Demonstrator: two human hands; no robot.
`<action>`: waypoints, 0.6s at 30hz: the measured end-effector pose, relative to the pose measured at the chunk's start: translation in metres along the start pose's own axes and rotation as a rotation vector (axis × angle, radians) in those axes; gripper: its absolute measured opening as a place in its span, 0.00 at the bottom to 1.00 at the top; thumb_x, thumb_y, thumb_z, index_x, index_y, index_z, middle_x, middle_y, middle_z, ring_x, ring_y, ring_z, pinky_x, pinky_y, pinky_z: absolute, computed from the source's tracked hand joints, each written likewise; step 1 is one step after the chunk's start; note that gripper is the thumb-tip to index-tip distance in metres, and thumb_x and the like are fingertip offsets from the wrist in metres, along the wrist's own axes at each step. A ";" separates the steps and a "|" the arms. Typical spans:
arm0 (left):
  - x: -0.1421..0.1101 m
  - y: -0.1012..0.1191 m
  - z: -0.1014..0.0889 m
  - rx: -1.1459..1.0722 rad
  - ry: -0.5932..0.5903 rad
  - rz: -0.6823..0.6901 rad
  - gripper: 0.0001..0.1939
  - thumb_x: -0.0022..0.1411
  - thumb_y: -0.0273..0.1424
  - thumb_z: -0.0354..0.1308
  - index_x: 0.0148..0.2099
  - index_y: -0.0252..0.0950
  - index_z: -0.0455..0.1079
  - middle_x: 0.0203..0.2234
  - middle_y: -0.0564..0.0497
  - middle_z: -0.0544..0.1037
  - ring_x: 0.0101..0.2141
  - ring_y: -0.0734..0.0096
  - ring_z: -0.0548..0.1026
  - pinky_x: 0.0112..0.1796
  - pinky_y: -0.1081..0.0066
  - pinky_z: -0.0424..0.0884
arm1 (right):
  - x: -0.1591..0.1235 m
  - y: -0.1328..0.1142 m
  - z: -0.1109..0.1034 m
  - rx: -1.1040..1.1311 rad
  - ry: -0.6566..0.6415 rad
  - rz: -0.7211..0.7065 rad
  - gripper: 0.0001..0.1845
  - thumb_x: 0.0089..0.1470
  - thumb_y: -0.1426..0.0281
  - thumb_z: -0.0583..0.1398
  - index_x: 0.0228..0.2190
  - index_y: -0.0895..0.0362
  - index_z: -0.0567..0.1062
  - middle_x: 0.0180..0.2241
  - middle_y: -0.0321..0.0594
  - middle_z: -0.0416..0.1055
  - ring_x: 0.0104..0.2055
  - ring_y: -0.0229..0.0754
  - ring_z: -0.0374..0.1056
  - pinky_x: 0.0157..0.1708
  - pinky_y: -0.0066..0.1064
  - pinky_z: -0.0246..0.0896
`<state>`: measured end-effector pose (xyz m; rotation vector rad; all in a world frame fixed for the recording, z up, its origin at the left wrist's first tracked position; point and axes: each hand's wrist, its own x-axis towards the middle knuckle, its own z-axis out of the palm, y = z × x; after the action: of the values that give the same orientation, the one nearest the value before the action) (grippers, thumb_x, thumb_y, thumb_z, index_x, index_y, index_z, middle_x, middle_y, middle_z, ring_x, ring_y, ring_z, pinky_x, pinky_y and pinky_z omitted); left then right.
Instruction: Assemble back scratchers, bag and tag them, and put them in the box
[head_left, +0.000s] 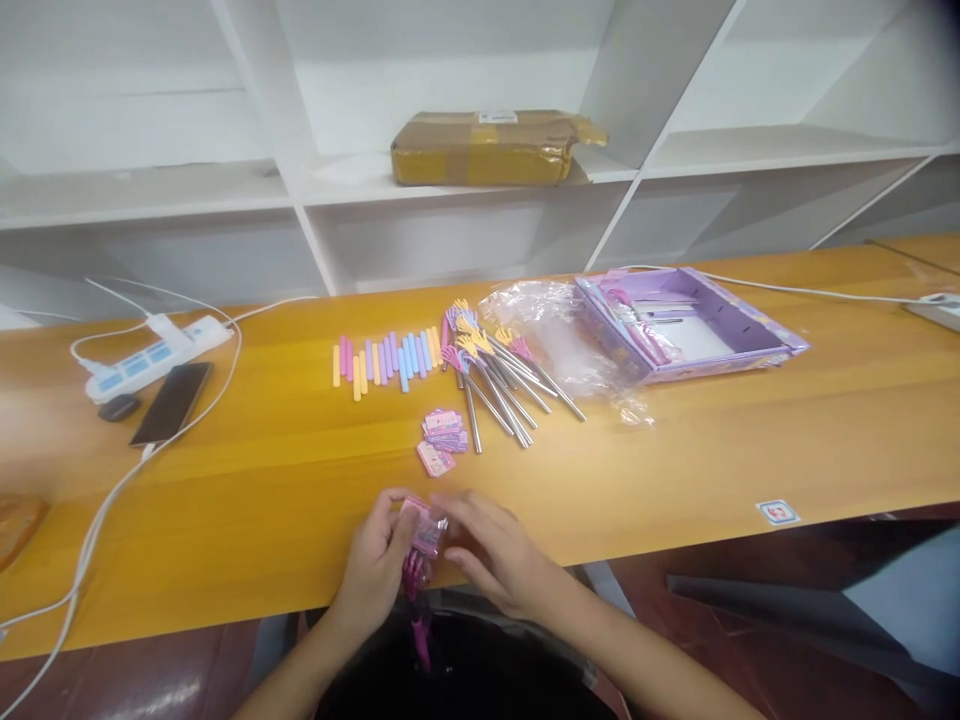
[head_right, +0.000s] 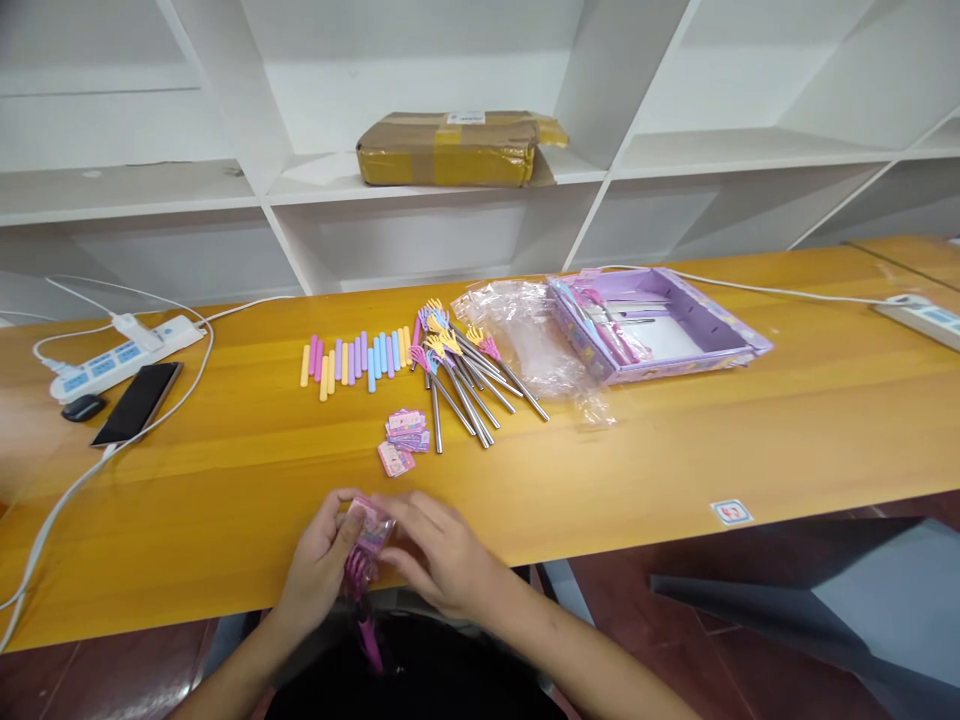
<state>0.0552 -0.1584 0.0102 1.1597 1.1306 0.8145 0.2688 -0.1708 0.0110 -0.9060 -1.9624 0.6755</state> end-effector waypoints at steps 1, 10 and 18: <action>-0.001 -0.001 0.001 0.076 0.023 0.039 0.24 0.74 0.56 0.56 0.45 0.39 0.69 0.26 0.55 0.77 0.24 0.69 0.75 0.28 0.72 0.70 | 0.000 -0.003 0.004 0.084 0.045 0.117 0.30 0.76 0.55 0.56 0.70 0.54 0.63 0.46 0.46 0.76 0.42 0.45 0.73 0.43 0.37 0.73; -0.010 -0.012 -0.005 0.313 0.051 0.210 0.23 0.78 0.50 0.54 0.35 0.39 0.72 0.24 0.52 0.77 0.25 0.68 0.74 0.30 0.71 0.68 | 0.017 -0.011 0.020 0.572 -0.188 0.470 0.32 0.73 0.45 0.56 0.28 0.58 0.72 0.26 0.33 0.67 0.29 0.35 0.62 0.32 0.26 0.58; -0.010 -0.009 -0.003 0.233 0.020 0.095 0.26 0.79 0.52 0.50 0.46 0.37 0.80 0.27 0.50 0.82 0.29 0.64 0.79 0.33 0.70 0.73 | 0.020 -0.010 0.003 0.594 -0.263 0.433 0.28 0.75 0.50 0.56 0.30 0.58 0.72 0.28 0.32 0.66 0.31 0.34 0.60 0.35 0.25 0.56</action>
<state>0.0491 -0.1693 0.0045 1.4097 1.2175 0.7824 0.2549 -0.1611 0.0266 -0.8928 -1.6279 1.5948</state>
